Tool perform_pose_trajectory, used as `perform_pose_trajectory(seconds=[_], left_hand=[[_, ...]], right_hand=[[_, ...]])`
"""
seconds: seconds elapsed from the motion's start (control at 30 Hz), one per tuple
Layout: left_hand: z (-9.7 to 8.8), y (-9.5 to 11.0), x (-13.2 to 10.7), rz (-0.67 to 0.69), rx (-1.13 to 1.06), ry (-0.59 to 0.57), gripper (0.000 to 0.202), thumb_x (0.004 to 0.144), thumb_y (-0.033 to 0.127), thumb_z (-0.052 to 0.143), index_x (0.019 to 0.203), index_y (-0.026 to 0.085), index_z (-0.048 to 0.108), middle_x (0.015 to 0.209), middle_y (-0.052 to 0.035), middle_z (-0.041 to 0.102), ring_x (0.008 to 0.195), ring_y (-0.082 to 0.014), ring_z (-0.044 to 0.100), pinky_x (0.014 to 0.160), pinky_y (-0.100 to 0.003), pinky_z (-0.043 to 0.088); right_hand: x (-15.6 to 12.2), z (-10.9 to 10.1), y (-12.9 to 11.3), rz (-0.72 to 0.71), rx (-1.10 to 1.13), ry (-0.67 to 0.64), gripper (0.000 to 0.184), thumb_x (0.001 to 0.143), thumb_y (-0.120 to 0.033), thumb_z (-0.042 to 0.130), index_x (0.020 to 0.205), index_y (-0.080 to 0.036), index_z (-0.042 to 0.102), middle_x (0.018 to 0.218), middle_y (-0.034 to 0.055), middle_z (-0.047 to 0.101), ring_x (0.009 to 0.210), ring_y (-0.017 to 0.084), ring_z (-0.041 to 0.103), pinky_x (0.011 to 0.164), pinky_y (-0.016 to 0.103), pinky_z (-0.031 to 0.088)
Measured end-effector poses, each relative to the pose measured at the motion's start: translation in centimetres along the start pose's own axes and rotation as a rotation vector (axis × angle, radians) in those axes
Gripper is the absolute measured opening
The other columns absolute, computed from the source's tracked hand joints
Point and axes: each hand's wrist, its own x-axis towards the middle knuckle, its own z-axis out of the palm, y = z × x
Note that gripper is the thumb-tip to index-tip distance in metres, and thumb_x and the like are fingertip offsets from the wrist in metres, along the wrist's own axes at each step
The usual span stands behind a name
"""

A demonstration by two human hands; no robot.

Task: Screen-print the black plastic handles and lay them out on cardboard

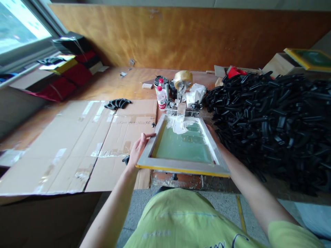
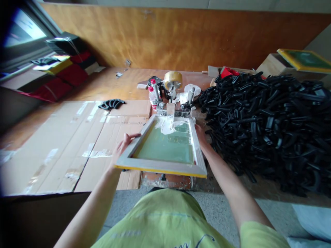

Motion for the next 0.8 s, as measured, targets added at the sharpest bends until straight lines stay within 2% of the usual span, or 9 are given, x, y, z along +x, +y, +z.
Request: perform_pose_trajectory(seconds=[0.07, 0.13, 0.2, 0.27, 0.37, 0.47, 0.67, 0.73, 0.8], left_hand=[[-0.5, -3.4, -1.1, -0.117, 0.023, -0.049, 0.062, 0.081, 0.064, 0.056, 0.122, 0.018, 0.064, 0.083, -0.0038, 0.067, 0.061, -0.0128, 0.055, 0.052, -0.022, 0.041], [-0.5, -6.7, -1.4, -0.166, 0.041, -0.060, 0.073, 0.077, 0.059, 0.063, 0.137, 0.020, 0.051, 0.081, -0.0022, 0.065, 0.063, -0.0133, 0.056, 0.055, -0.022, 0.042], [-0.2, -9.4, -1.1, -0.173, 0.100, -0.021, 0.080, 0.077, 0.057, 0.064, 0.145, 0.021, 0.041, 0.074, 0.0008, 0.062, 0.061, -0.0128, 0.055, 0.055, -0.022, 0.042], [0.2, -11.0, -0.8, -0.167, 0.163, 0.021, 0.077, 0.078, 0.056, 0.061, 0.145, 0.022, 0.041, 0.071, 0.0024, 0.059, 0.060, -0.0120, 0.054, 0.056, -0.021, 0.042], [0.5, -11.8, -0.5, -0.168, 0.188, 0.042, 0.071, 0.078, 0.054, 0.061, 0.140, 0.022, 0.047, 0.071, 0.0021, 0.061, 0.061, -0.0124, 0.055, 0.057, -0.022, 0.043], [0.5, -12.1, -0.6, -0.187, 0.177, 0.059, 0.068, 0.076, 0.053, 0.063, 0.136, 0.023, 0.052, 0.073, 0.0011, 0.063, 0.062, -0.0140, 0.057, 0.058, -0.024, 0.044], [0.4, -12.7, -0.6, -0.189, 0.164, 0.050, 0.066, 0.078, 0.055, 0.062, 0.135, 0.023, 0.052, 0.080, -0.0011, 0.066, 0.068, -0.0150, 0.060, 0.061, -0.024, 0.046], [0.4, -12.6, -0.6, -0.188, 0.165, 0.035, 0.067, 0.079, 0.056, 0.060, 0.137, 0.022, 0.051, 0.081, -0.0015, 0.066, 0.068, -0.0145, 0.059, 0.061, -0.024, 0.046], [0.4, -12.3, -0.6, -0.189, 0.149, 0.020, 0.068, 0.080, 0.057, 0.059, 0.137, 0.022, 0.050, 0.081, -0.0015, 0.065, 0.067, -0.0138, 0.059, 0.060, -0.023, 0.045]], right_hand=[[1.1, -1.8, 0.1, -0.002, -0.064, 0.065, 0.024, 0.089, -0.024, 0.050, 0.101, -0.016, 0.070, 0.099, 0.0128, 0.069, 0.102, 0.028, 0.062, 0.090, 0.044, 0.048], [2.6, -2.0, -1.6, -0.116, -0.135, 0.139, 0.033, 0.086, -0.024, 0.056, 0.118, -0.017, 0.063, 0.121, 0.0142, 0.062, 0.115, 0.028, 0.055, 0.100, 0.045, 0.043], [4.3, -1.0, -4.7, -0.295, -0.191, 0.158, 0.052, 0.082, -0.025, 0.065, 0.132, -0.018, 0.053, 0.138, 0.0146, 0.048, 0.128, 0.029, 0.044, 0.107, 0.045, 0.038], [6.0, 0.8, -7.8, -0.417, -0.253, 0.069, 0.055, 0.079, -0.022, 0.069, 0.131, -0.017, 0.052, 0.137, 0.0155, 0.047, 0.127, 0.031, 0.043, 0.105, 0.044, 0.039], [7.0, 3.3, -10.6, -0.432, -0.376, -0.124, 0.029, 0.083, -0.017, 0.062, 0.112, -0.015, 0.062, 0.110, 0.0143, 0.063, 0.106, 0.028, 0.056, 0.091, 0.039, 0.046], [5.3, 4.2, -10.6, -0.450, -0.434, -0.195, 0.017, 0.088, -0.017, 0.052, 0.098, -0.014, 0.065, 0.093, 0.0130, 0.067, 0.091, 0.024, 0.059, 0.083, 0.035, 0.045], [0.7, 1.3, -8.7, -0.826, -0.394, -0.379, 0.017, 0.084, -0.010, 0.049, 0.083, -0.017, 0.064, 0.086, 0.0075, 0.066, 0.087, 0.021, 0.058, 0.070, 0.028, 0.039], [0.9, 0.7, -8.5, -0.865, -0.362, -0.432, 0.014, 0.082, -0.011, 0.053, 0.078, -0.019, 0.064, 0.082, 0.0050, 0.065, 0.083, 0.020, 0.057, 0.068, 0.027, 0.038], [1.4, 0.9, -8.5, -0.822, -0.338, -0.382, 0.012, 0.083, -0.014, 0.054, 0.078, -0.019, 0.064, 0.082, 0.0049, 0.065, 0.082, 0.020, 0.057, 0.068, 0.028, 0.038]])
